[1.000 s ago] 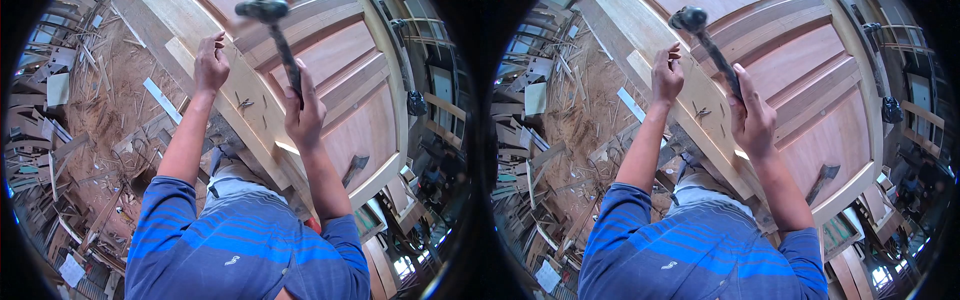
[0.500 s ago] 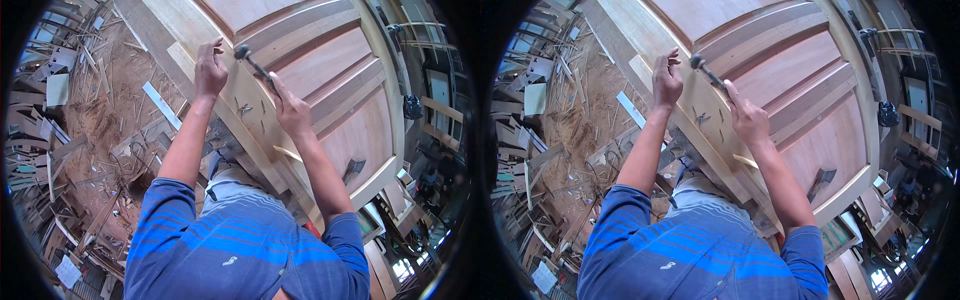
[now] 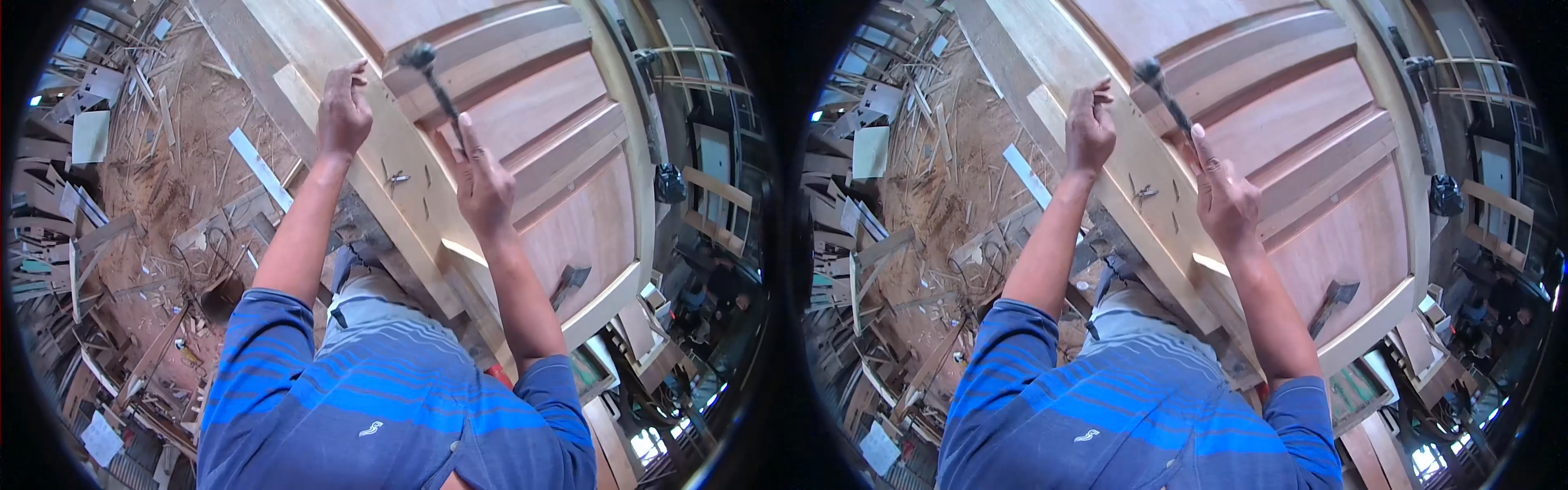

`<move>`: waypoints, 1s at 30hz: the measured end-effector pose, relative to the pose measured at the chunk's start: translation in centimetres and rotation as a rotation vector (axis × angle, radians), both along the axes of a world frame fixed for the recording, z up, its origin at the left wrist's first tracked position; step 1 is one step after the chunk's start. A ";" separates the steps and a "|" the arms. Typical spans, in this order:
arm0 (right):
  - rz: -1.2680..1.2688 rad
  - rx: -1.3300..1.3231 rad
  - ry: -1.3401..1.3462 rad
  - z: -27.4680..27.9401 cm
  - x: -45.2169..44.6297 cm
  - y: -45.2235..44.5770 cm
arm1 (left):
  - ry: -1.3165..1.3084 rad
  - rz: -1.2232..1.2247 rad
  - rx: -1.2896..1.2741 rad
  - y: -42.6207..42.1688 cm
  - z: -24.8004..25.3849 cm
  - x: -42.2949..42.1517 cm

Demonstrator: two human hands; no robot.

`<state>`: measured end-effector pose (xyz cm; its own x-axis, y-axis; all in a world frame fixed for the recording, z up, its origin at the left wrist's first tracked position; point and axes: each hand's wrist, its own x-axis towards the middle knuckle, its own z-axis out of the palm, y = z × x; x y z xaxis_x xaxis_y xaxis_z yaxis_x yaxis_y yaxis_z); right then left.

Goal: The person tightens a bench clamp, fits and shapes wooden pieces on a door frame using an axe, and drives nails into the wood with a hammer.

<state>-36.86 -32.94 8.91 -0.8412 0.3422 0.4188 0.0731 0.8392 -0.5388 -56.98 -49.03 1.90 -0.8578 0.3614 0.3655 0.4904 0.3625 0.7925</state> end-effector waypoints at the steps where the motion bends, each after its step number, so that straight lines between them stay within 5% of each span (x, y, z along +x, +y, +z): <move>1: 0.003 -0.047 0.112 0.4 0.3 -0.5 | -0.024 0.009 0.006 0.0 -0.3 0.0; 4: 0.125 0.047 0.188 -1.3 1.4 -0.4 | 0.069 0.039 -0.067 -0.1 0.1 0.1; 6: 0.018 0.214 -0.354 -3.4 1.7 -0.1 | 0.045 0.019 0.003 0.1 0.4 0.0; 11: 0.003 -0.044 0.043 -2.0 0.2 -0.2 | -0.005 0.011 0.029 -0.1 -0.5 -0.2; 15: 0.028 0.091 -0.484 -4.0 1.7 -0.9 | 0.036 0.026 0.007 0.1 -0.2 0.0; 19: 0.036 0.125 -0.599 -2.4 2.0 -1.0 | -0.029 -0.017 0.045 -0.6 0.0 0.4; 25: -0.010 -0.009 -0.434 -3.4 4.0 -1.5 | -0.033 -0.339 -0.516 -5.2 4.5 5.4; 30: -0.076 -0.132 -0.489 -3.7 6.8 -2.4 | 0.040 -0.380 -0.605 -5.9 4.3 7.3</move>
